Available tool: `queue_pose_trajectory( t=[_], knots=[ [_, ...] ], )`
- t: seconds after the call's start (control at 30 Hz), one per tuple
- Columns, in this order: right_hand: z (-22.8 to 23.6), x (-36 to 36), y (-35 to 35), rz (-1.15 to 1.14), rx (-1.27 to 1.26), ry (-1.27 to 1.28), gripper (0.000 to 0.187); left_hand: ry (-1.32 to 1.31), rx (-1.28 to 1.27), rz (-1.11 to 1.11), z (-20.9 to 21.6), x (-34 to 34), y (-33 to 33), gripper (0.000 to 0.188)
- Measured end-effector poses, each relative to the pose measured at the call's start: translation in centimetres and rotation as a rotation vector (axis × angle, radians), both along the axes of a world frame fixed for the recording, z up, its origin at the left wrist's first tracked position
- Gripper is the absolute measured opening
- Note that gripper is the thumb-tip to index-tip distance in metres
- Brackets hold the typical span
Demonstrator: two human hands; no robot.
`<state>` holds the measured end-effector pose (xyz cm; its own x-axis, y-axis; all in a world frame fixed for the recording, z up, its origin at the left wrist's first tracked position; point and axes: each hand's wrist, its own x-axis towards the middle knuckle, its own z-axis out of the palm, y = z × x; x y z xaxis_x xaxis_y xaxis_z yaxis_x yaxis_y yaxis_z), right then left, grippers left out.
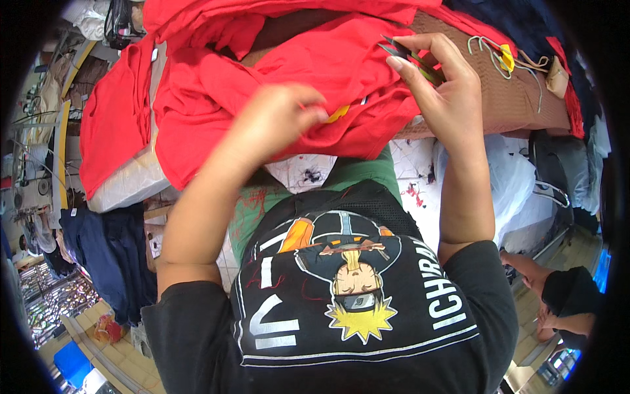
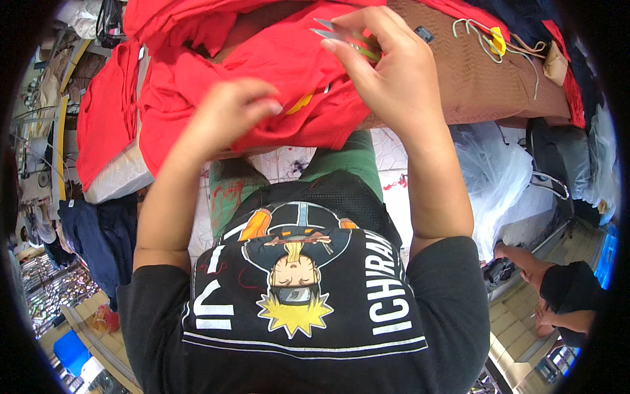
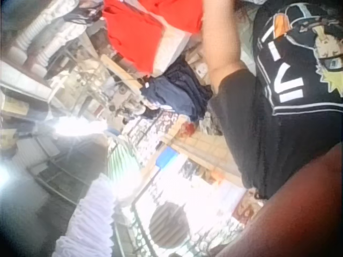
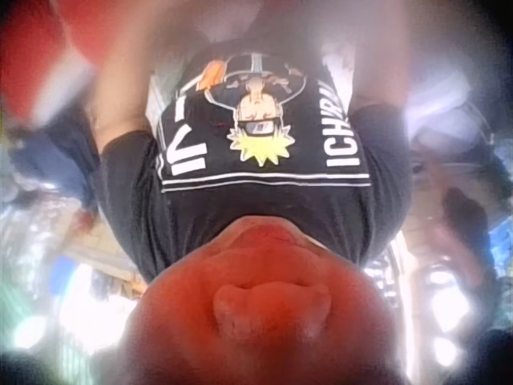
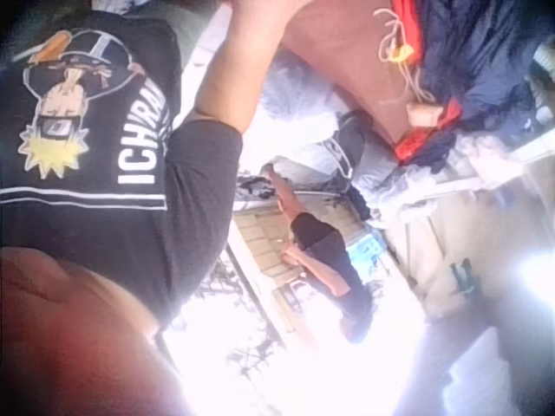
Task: The person uses small shears to trim excess threads from the seams and necklines of red shirts on a table.
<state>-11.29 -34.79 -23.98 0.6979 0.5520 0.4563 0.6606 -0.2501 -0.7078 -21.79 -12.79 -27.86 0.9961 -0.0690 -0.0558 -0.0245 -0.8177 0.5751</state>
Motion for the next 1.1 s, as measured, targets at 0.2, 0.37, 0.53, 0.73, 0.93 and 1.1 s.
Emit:
queue_pose_trajectory(
  t=[0.2, 0.37, 0.53, 0.73, 0.93, 1.1],
  knots=[
    [5.4, -2.7, -3.5, 1.943, 0.147, 0.295, 0.031, -0.778, -0.033, 0.858, 5.4, 2.9, 17.3, 0.045],
    [7.1, -3.7, -4.1, 1.976, 0.007, 0.238, 0.020, -0.518, -0.343, 0.585, 5.0, 0.3, 15.8, 0.035],
    [9.9, -2.0, -7.0, 1.875, 0.059, 0.065, 0.022, -0.368, -0.381, 0.471, 4.5, -1.0, 11.7, 0.030],
    [5.4, 3.0, -6.8, 0.396, -0.313, -0.040, 0.026, -0.342, 0.060, 0.565, 2.5, 4.9, 6.0, 0.047],
    [-6.4, 9.7, -6.7, -0.201, -0.720, 0.168, 0.033, 0.307, -0.252, 0.356, 0.7, 7.9, 3.7, 0.048],
    [-2.7, 10.0, -7.8, -0.186, 0.026, 0.173, 0.008, 0.018, -0.603, -0.081, 5.7, 6.3, 4.0, 0.032]
  ],
)
